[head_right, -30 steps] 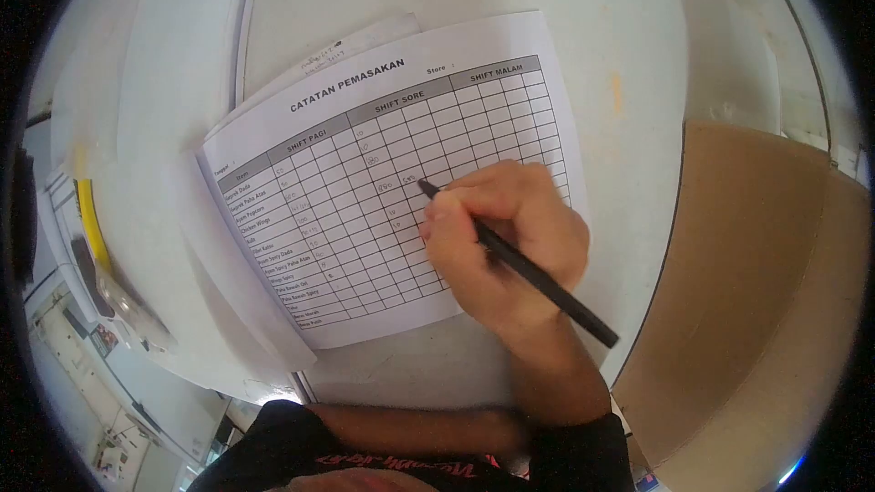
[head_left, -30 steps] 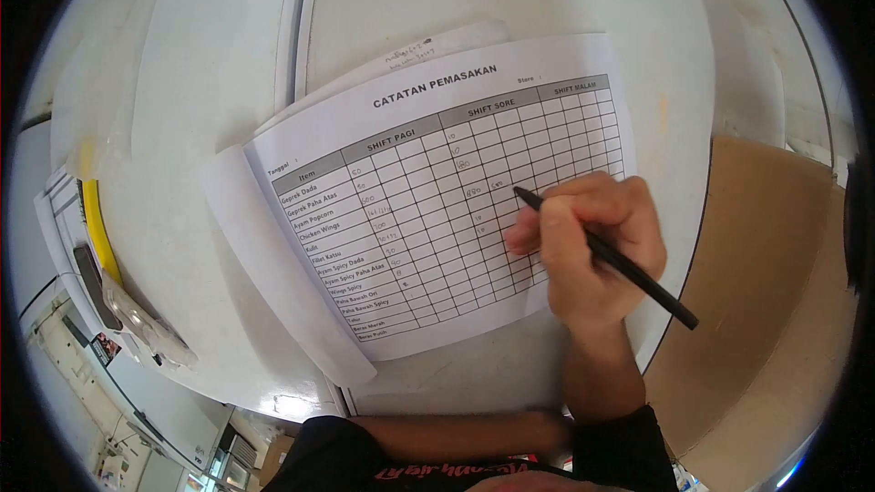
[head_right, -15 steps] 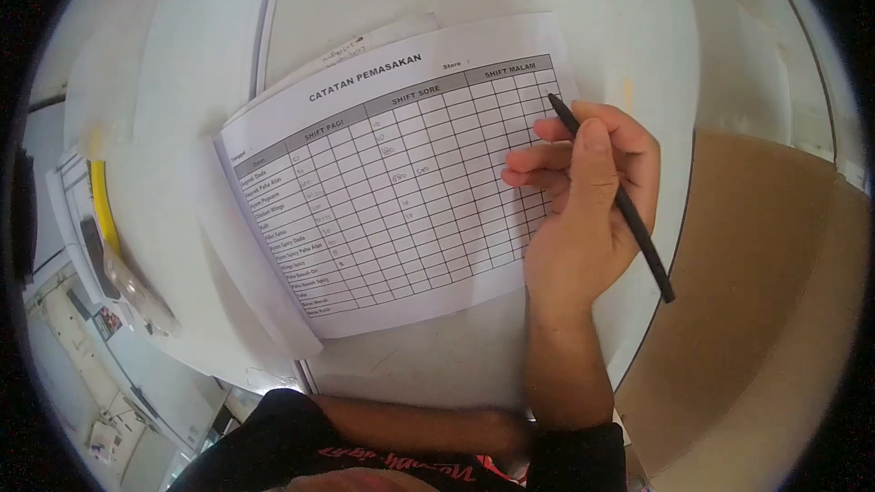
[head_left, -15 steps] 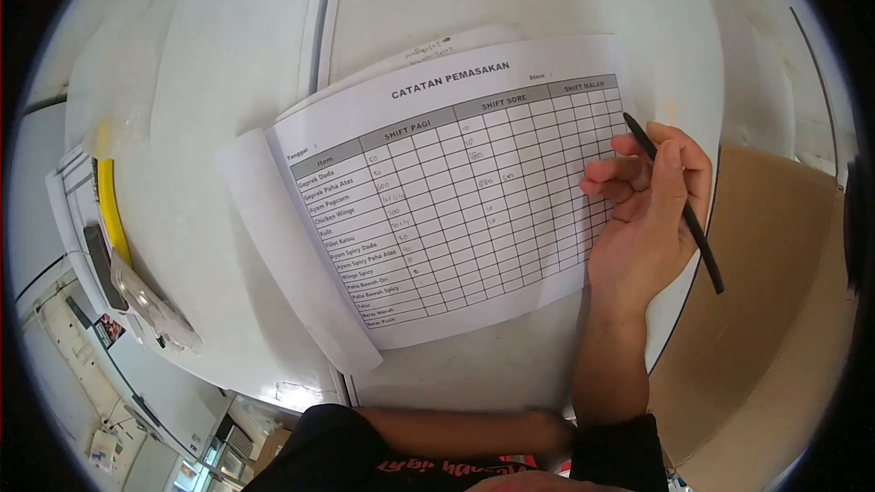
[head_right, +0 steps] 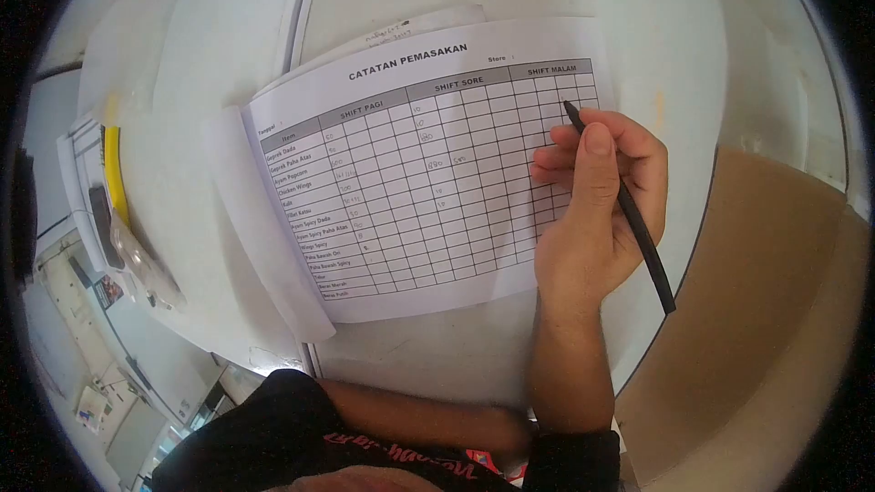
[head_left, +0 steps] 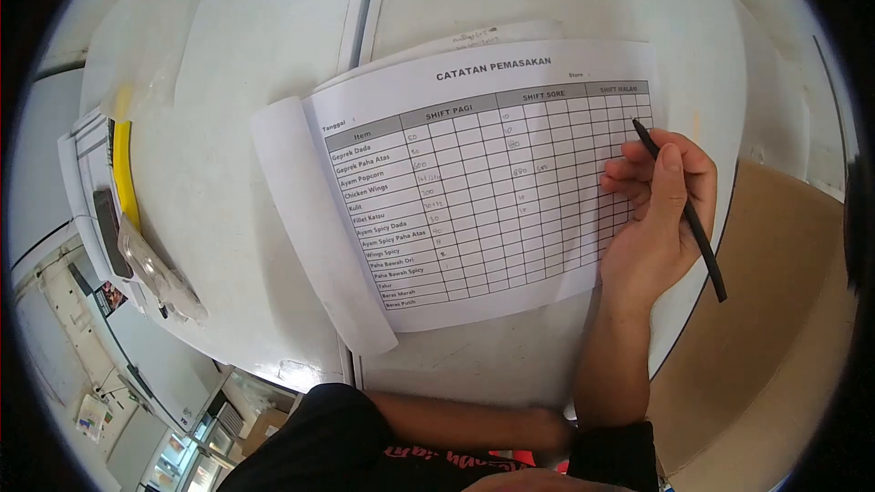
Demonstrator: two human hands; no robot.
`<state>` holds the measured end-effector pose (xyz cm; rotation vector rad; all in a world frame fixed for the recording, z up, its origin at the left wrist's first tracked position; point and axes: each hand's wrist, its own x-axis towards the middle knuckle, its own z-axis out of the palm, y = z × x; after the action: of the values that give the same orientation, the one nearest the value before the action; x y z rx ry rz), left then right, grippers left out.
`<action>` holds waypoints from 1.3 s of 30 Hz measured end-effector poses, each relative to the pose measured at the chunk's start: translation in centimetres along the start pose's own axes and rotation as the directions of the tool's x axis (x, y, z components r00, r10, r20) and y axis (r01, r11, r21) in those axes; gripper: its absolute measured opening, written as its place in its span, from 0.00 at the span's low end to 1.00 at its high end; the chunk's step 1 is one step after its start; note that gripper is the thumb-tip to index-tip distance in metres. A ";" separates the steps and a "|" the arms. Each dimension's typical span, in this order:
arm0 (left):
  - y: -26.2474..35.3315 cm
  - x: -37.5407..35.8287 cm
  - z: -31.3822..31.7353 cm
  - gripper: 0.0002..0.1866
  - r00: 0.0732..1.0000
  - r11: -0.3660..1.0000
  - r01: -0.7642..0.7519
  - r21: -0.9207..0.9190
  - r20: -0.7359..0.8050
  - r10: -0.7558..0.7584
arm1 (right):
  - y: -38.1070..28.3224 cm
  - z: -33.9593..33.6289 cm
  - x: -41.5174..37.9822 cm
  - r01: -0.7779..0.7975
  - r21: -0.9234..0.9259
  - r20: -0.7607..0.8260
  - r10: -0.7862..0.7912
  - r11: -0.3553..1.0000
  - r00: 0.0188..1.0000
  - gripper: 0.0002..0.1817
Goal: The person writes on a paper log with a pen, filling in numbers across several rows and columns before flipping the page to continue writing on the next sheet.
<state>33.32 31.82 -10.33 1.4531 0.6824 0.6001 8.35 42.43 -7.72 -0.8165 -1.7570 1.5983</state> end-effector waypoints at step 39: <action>-0.7 1.6 1.7 0.17 0.999 0.996 -0.031 -0.082 -0.036 0.028 | 0.1 0.1 0.1 -0.001 0.002 0.006 0.001 1.000 1.000 0.12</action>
<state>35.61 31.84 -11.08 1.3805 0.6568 0.6710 8.26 42.44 -7.81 -0.8124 -1.7592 1.6043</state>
